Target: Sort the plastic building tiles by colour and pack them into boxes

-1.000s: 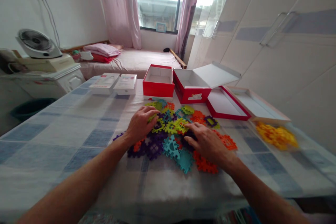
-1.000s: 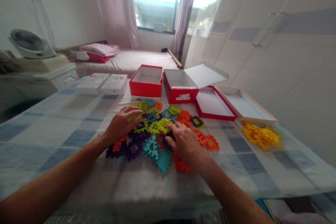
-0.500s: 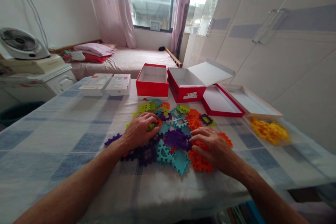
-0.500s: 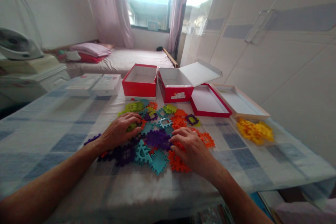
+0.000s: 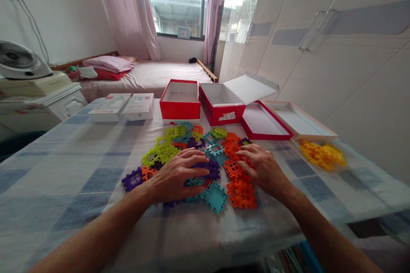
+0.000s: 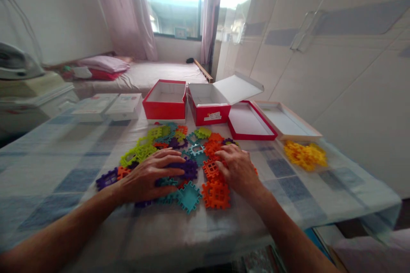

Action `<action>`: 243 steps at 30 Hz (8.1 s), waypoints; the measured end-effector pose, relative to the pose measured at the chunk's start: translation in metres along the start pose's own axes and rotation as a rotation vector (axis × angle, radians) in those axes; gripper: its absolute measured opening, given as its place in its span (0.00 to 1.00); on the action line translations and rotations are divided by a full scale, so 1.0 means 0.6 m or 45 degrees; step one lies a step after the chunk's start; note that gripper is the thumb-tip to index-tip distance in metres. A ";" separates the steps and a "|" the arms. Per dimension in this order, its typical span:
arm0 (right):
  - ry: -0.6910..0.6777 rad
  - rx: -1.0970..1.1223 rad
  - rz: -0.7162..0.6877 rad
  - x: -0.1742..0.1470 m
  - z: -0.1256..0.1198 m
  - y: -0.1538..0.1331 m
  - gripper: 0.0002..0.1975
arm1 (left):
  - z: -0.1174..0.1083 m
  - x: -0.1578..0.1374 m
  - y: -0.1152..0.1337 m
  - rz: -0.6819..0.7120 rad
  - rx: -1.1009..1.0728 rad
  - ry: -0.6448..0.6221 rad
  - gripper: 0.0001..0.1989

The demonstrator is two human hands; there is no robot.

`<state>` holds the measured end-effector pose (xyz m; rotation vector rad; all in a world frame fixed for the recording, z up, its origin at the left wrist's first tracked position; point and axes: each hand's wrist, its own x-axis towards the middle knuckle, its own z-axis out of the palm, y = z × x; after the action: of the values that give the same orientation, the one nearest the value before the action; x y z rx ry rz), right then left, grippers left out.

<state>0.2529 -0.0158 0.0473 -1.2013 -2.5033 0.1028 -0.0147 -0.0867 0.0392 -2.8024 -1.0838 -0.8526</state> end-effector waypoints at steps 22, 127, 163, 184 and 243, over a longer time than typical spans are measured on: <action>0.479 0.196 0.548 -0.074 0.047 0.118 0.24 | 0.014 -0.003 -0.013 -0.258 0.056 -0.157 0.23; 0.190 0.448 0.515 0.047 0.051 0.130 0.20 | -0.042 -0.122 -0.206 -1.516 -0.079 0.751 0.21; 0.004 0.885 0.111 0.048 0.004 0.039 0.23 | -0.039 -0.108 -0.218 -1.444 0.162 0.375 0.23; 0.053 0.026 0.385 -0.065 0.013 0.143 0.28 | -0.044 -0.110 -0.219 -1.400 0.184 0.275 0.23; 0.146 -0.465 0.268 -0.083 0.012 0.119 0.21 | -0.042 -0.106 -0.219 -1.415 0.252 0.243 0.24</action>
<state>0.3320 -0.0082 0.0108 -1.5617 -2.3527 -0.3757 -0.1483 -0.0313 0.0066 -1.7389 -2.5090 -0.8997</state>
